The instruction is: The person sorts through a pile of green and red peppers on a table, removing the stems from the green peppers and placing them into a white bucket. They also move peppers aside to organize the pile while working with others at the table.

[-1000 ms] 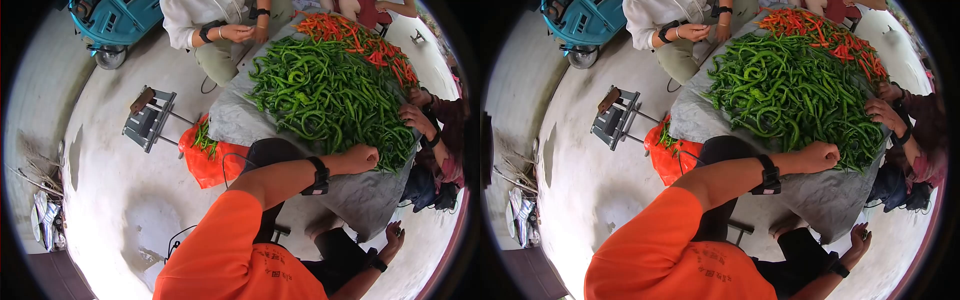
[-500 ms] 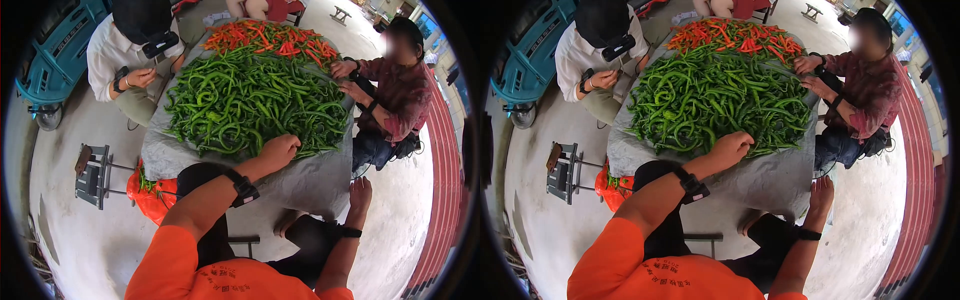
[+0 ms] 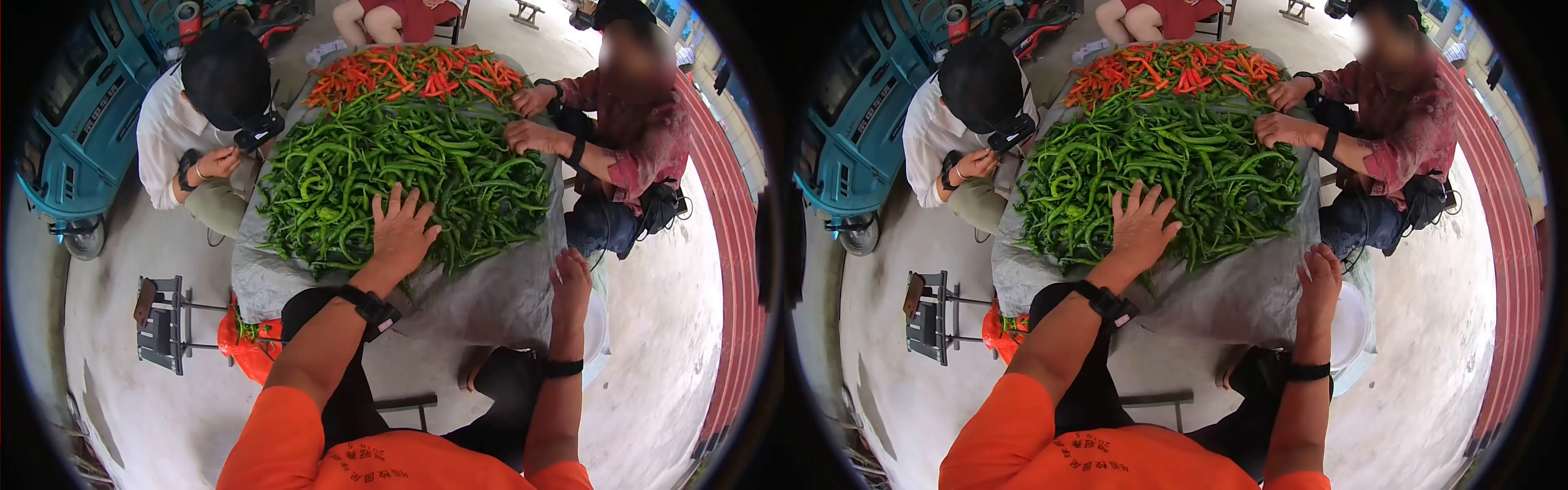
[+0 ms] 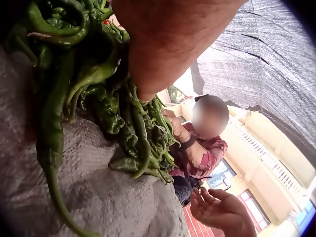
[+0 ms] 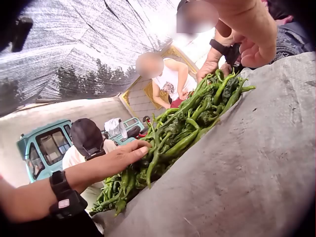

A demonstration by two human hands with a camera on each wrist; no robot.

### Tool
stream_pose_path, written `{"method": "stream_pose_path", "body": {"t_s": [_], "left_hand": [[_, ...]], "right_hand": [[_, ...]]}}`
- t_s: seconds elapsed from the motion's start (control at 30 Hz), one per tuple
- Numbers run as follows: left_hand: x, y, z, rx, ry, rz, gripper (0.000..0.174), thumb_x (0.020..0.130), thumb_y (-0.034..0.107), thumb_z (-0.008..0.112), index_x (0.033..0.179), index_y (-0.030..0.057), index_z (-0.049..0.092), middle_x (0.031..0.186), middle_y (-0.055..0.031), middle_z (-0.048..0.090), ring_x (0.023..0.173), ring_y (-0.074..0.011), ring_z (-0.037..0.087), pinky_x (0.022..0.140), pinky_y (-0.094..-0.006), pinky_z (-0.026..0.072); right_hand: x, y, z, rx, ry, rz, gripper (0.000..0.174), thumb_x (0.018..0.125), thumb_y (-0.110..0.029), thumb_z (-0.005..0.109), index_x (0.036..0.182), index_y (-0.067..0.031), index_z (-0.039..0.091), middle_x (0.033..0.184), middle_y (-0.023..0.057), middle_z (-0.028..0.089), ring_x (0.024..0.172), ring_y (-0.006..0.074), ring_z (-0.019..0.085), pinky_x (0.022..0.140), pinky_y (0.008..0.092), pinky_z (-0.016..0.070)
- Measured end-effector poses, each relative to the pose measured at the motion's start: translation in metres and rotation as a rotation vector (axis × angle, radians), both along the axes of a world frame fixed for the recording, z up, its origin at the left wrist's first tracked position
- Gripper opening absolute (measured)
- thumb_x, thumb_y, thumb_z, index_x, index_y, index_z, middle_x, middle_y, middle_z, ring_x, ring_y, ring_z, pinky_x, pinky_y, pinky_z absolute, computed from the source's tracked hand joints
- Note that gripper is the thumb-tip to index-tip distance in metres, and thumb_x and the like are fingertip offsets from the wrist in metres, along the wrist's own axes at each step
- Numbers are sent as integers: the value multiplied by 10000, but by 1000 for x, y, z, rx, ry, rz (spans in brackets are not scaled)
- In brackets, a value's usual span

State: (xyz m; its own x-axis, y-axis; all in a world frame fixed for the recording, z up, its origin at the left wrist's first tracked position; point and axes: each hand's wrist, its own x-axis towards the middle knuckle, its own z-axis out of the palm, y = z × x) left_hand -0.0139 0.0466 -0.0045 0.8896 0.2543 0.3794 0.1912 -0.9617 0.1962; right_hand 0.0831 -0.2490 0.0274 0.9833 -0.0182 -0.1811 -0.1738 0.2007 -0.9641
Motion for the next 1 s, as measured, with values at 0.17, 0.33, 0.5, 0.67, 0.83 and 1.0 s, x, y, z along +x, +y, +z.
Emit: {"method": "stream_pose_path", "body": {"t_s": [0.17,0.33,0.5,0.67,0.83,1.0], "left_hand": [[0,3,5,13,-9,117,306,850,357,600,1015,101,624,1275,-69,482,1261,-332,343,1063,-566,166],[-5,13,5,-4,-13,200,186,775,230,630,901,94,646,1238,-39,515,1106,-289,462,1052,-542,203],[-10,23,4,32,-44,221,125,793,220,639,862,116,653,1198,-15,523,1068,-271,489,1043,-543,223],[-14,28,7,32,-62,242,128,815,236,639,868,120,651,1108,-12,512,1020,-257,497,1038,-544,230],[-23,33,11,5,-21,290,153,831,241,625,918,117,646,1119,-35,479,1007,-267,487,1038,-544,236],[-27,32,-2,-67,-28,238,184,836,235,624,969,108,628,1179,-62,453,1035,-282,461,1022,-527,258]], "right_hand": [[6,-4,-5,83,66,61,332,904,-189,522,1217,-81,494,1221,61,551,1089,176,528,908,335,410],[6,-3,-2,84,91,44,296,898,-180,530,1180,-89,520,1182,64,578,1038,169,548,870,320,430],[5,5,-5,46,84,120,272,898,-196,551,1148,-88,543,1103,43,609,959,139,569,811,281,446],[-17,42,6,-217,-173,373,166,905,-139,560,1052,-72,599,926,2,632,778,86,578,700,202,448],[-36,75,-3,-569,-558,466,123,854,-48,597,972,-58,632,823,23,632,691,96,581,629,231,470],[-39,100,-10,-605,-647,481,136,840,-50,601,972,-70,631,890,67,630,703,149,605,602,255,480]]}}
